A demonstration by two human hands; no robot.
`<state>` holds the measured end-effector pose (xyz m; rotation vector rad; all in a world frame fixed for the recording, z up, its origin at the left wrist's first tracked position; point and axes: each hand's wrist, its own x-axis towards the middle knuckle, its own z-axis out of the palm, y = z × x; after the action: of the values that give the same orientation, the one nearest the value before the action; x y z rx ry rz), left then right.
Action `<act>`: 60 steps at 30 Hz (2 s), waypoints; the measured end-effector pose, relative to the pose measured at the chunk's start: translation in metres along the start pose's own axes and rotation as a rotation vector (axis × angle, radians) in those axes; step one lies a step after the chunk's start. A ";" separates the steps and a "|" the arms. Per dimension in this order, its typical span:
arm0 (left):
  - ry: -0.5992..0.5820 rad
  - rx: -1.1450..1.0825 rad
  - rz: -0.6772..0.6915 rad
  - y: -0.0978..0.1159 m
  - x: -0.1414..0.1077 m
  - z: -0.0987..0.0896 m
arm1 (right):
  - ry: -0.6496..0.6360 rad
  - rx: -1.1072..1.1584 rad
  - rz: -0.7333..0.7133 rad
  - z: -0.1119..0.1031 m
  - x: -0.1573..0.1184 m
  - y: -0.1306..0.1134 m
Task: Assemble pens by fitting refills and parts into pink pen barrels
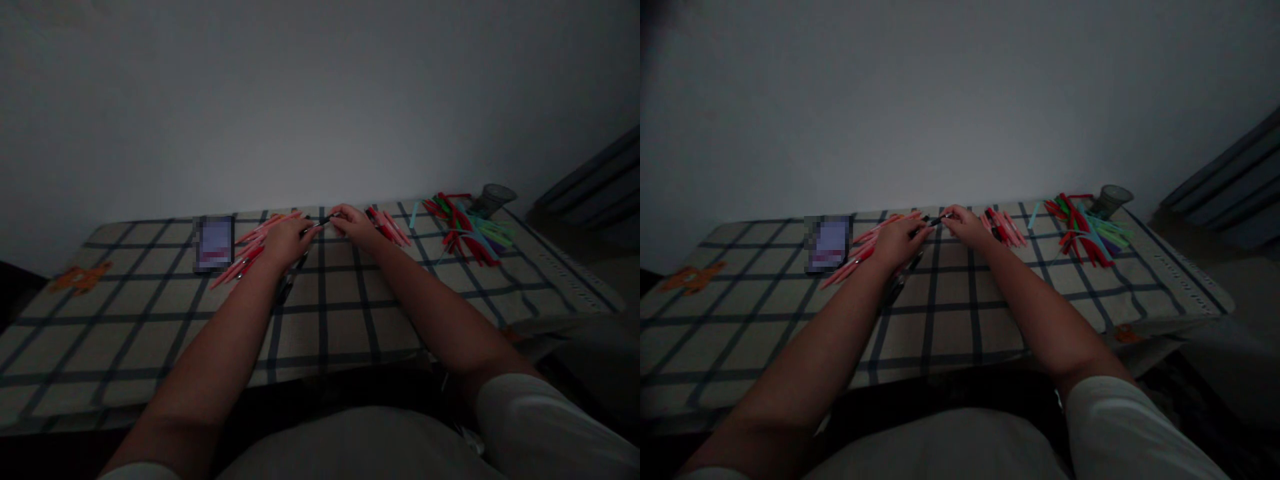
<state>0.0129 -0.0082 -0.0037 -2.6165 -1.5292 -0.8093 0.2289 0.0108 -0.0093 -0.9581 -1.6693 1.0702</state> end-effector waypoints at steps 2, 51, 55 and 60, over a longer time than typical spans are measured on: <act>-0.005 0.001 -0.016 0.000 0.000 0.000 | 0.011 -0.004 -0.006 0.000 0.001 0.001; -0.140 0.040 0.020 0.006 0.000 -0.006 | 0.130 -0.378 0.045 -0.004 -0.001 0.000; -0.224 0.103 -0.004 0.012 0.000 -0.005 | 0.107 -0.397 0.039 0.000 -0.002 -0.002; -0.252 0.170 0.013 0.017 -0.001 -0.003 | 0.034 -0.385 0.013 0.004 -0.004 -0.002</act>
<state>0.0250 -0.0182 0.0023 -2.6778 -1.5536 -0.3394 0.2257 0.0057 -0.0092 -1.2239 -1.8809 0.7479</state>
